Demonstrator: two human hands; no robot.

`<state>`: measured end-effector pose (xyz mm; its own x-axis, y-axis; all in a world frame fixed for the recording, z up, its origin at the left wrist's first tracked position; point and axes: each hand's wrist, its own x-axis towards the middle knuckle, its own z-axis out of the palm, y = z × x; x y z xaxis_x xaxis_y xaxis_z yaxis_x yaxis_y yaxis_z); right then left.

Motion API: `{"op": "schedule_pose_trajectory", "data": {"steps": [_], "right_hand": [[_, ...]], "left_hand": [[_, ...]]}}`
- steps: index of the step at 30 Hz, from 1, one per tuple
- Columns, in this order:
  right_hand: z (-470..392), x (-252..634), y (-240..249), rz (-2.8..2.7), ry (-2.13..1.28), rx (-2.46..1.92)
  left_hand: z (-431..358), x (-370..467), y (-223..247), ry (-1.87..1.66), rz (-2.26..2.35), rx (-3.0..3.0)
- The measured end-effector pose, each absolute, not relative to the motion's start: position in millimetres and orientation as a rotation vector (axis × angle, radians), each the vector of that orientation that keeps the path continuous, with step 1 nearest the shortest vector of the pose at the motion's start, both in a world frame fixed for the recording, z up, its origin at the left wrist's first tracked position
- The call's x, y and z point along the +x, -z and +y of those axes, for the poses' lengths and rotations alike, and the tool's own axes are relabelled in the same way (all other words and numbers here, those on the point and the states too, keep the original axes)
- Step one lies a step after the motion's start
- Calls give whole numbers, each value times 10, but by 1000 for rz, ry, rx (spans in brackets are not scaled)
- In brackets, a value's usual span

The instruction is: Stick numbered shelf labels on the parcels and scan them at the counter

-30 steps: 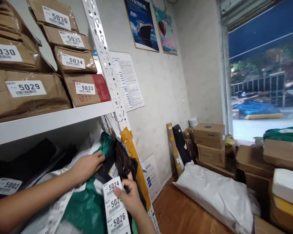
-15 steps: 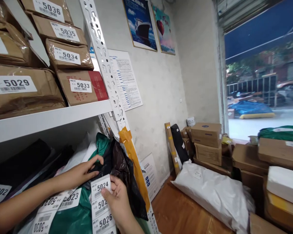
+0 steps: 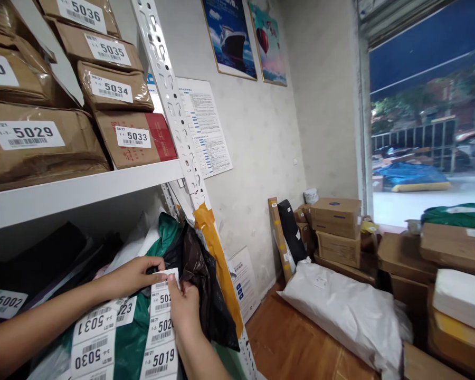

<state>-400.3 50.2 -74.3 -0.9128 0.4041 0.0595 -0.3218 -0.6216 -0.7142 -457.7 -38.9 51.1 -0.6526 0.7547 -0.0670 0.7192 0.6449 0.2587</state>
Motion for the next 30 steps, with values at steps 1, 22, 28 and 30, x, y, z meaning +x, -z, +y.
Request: {"op": "schedule_pose_trajectory", "data": {"steps": [1, 22, 28, 30], "right_hand": [[513, -3996, 753, -1085, -2533, -134], [722, -3227, 1465, -1409, -2745, 206], [1191, -2976, 1211, -1458, -2554, 382], [1270, -2956, 1138, -1437, -2583, 389]], "left_hand": [[-383, -4551, -499, -276, 2776, 1191], [-54, -4095, -642, 841, 3142, 1087], [202, -4114, -815, 1020, 2520, 1996], [101, -4257, -893, 840, 2369, 2050]]}}
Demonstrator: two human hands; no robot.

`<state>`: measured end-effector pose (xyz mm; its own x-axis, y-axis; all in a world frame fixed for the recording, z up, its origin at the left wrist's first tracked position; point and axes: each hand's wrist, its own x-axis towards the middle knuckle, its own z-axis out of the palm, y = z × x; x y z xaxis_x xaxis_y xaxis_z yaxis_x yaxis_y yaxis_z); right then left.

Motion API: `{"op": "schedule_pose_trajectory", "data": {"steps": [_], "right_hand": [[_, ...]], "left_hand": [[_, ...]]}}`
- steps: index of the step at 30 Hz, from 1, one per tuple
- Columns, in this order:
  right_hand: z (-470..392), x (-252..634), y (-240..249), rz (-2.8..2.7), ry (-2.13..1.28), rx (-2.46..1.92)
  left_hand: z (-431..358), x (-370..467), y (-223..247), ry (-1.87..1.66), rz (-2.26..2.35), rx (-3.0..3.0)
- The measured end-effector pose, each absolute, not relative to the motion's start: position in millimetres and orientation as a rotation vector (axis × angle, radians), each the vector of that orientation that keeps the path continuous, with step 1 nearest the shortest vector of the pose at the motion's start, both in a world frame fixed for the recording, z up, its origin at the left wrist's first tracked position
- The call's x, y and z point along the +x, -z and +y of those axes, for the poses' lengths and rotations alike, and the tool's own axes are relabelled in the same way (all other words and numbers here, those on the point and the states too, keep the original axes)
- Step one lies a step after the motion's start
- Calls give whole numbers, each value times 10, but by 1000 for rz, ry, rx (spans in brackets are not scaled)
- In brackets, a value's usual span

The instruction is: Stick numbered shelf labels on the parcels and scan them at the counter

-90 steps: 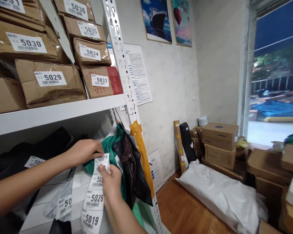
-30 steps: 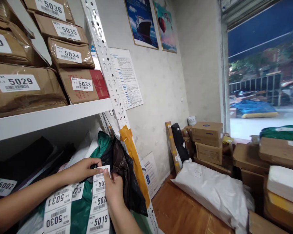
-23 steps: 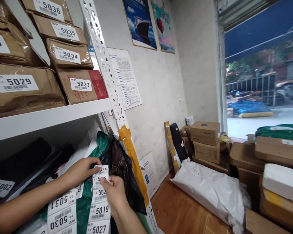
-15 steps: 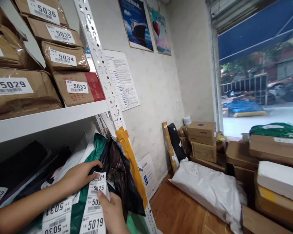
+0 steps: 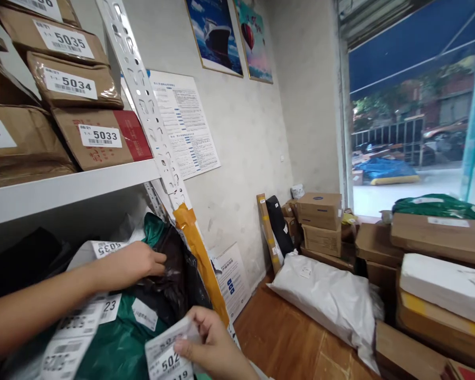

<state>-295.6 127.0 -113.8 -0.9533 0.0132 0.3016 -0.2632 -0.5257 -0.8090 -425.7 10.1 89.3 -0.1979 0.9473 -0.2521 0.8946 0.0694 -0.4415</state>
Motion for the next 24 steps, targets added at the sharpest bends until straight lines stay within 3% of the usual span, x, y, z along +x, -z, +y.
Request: {"op": "schedule_pose_trajectory", "data": {"steps": [9, 12, 18, 20, 24], "right_hand": [[954, -3635, 765, -1008, -2501, 66], [792, -3890, 760, -1007, -2492, -57], [667, -4034, 834, -1081, -2404, -63], [648, -4062, 852, -1125, -2366, -101], [652, -4059, 853, -1135, -2306, -219]], "left_hand": [[-182, -4424, -998, -329, -2762, -1957], [-120, -4442, -880, -106, -2896, -1754], [-46, -4568, -760, -42, -3049, -1327], [-29, -4548, -769, -88, -3054, -1383], [15, -4408, -745, -535, -2840, -1281]]}}
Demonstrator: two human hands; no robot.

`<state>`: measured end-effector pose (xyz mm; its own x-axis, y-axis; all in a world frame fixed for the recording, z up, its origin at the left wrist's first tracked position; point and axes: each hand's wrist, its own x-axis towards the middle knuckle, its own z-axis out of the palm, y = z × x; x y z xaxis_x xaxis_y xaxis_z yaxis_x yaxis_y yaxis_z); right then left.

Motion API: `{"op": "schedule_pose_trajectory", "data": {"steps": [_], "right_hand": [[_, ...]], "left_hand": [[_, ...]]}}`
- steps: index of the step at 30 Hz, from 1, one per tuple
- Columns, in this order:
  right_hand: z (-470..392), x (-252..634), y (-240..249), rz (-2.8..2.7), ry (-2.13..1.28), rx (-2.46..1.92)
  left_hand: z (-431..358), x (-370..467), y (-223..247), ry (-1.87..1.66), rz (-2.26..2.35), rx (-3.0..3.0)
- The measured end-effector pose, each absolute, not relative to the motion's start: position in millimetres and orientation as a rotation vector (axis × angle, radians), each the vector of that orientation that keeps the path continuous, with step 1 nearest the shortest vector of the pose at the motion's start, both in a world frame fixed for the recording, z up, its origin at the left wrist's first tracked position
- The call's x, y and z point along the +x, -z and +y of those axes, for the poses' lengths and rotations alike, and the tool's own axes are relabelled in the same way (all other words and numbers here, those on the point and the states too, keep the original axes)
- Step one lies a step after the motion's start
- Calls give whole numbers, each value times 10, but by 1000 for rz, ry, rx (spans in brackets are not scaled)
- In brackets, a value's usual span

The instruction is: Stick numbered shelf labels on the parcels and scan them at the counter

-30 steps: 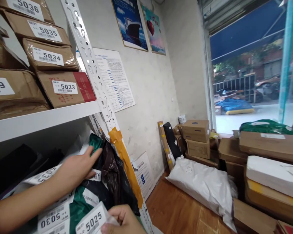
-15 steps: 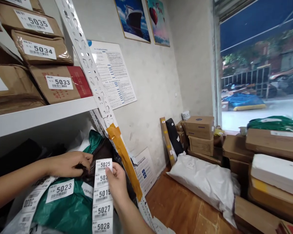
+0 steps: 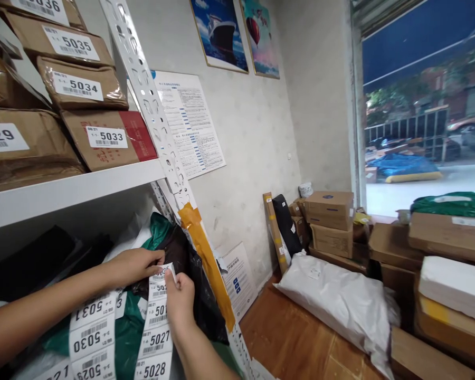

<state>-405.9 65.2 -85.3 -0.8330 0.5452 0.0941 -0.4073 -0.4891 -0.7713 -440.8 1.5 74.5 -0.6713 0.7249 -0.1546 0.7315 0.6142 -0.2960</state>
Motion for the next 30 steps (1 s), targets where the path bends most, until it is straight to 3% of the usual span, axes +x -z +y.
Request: {"op": "schedule_pose_trajectory", "data": {"steps": [6, 11, 16, 18, 21, 24, 30], "right_hand": [[705, -3873, 730, -1017, -2683, -59], [610, -3729, 810, -974, -2704, -266], [708, -3348, 1188, -1318, -2686, -57], [865, -3221, 1335, -1403, -2740, 72], [1150, -3118, 1431, -1363, -2681, 226], [1385, -3071, 1405, -1406, -2529, 328], [1440, -3132, 1406, -1343, -2563, 243]], "left_hand": [[90, -4295, -596, 996, 2863, 1242], [85, -4271, -589, 1014, 2862, 1225], [288, -4122, -669, 1064, 3037, 1060], [450, -4067, -668, 1119, 3014, 1309], [608, -4130, -617, 1138, 2554, 1990], [521, -4367, -566, 1047, 2244, 2191], [108, -4676, -581, 378, 2245, 1952]]}}
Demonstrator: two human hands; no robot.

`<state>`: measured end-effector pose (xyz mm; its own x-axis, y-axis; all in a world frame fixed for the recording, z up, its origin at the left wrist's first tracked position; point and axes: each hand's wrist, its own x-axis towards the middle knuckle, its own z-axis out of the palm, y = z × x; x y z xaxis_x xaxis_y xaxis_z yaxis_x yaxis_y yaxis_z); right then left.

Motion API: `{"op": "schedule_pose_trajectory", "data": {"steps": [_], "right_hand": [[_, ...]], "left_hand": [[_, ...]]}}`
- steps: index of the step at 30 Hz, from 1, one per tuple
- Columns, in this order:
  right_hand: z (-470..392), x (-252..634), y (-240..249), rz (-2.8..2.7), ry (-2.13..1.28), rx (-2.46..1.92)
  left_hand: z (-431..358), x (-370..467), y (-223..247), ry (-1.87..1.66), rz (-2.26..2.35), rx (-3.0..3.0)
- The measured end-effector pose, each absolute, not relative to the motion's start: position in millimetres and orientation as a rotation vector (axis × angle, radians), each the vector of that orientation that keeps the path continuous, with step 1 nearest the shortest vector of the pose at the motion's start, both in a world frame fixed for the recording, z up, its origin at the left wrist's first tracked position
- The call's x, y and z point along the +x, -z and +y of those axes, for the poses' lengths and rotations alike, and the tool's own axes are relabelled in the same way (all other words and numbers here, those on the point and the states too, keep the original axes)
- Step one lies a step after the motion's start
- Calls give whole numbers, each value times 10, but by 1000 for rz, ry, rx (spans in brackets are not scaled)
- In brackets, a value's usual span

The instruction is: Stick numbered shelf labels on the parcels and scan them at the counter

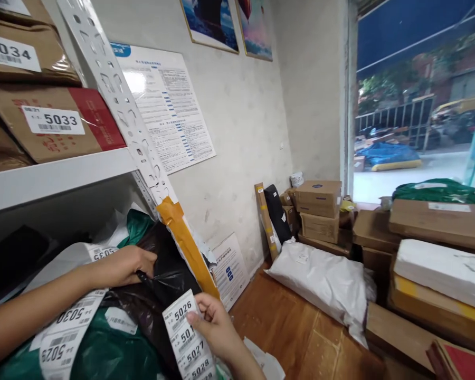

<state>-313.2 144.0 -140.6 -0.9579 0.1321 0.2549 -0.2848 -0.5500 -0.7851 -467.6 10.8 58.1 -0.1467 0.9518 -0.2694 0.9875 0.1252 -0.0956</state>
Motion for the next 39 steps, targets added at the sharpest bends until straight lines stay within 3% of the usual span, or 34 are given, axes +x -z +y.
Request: {"op": "schedule_pose_trajectory", "data": {"steps": [9, 17, 23, 29, 31, 34, 39], "right_hand": [[942, -3830, 1108, -963, -2513, -93], [808, -4112, 1109, -934, -2400, -414], [870, -3952, 1035, -917, -2630, -302], [920, -3633, 1245, -1225, -2638, -422], [962, -3507, 1416, -1395, -2532, -429], [1106, -3367, 1628, -1540, -2115, -479], [1346, -3334, 1695, -1979, -1581, -399]], "left_hand": [[167, -4660, -530, -33, 2508, 1433], [294, -4610, -452, 405, 2693, 1366], [375, -4530, -394, 851, 2730, 1524], [401, -4422, -419, 961, 2718, 1520], [426, -4399, -420, 932, 2769, 1464], [533, -4398, -424, 883, 2905, 1373], [733, -4476, -445, 833, 3018, 1240]]}}
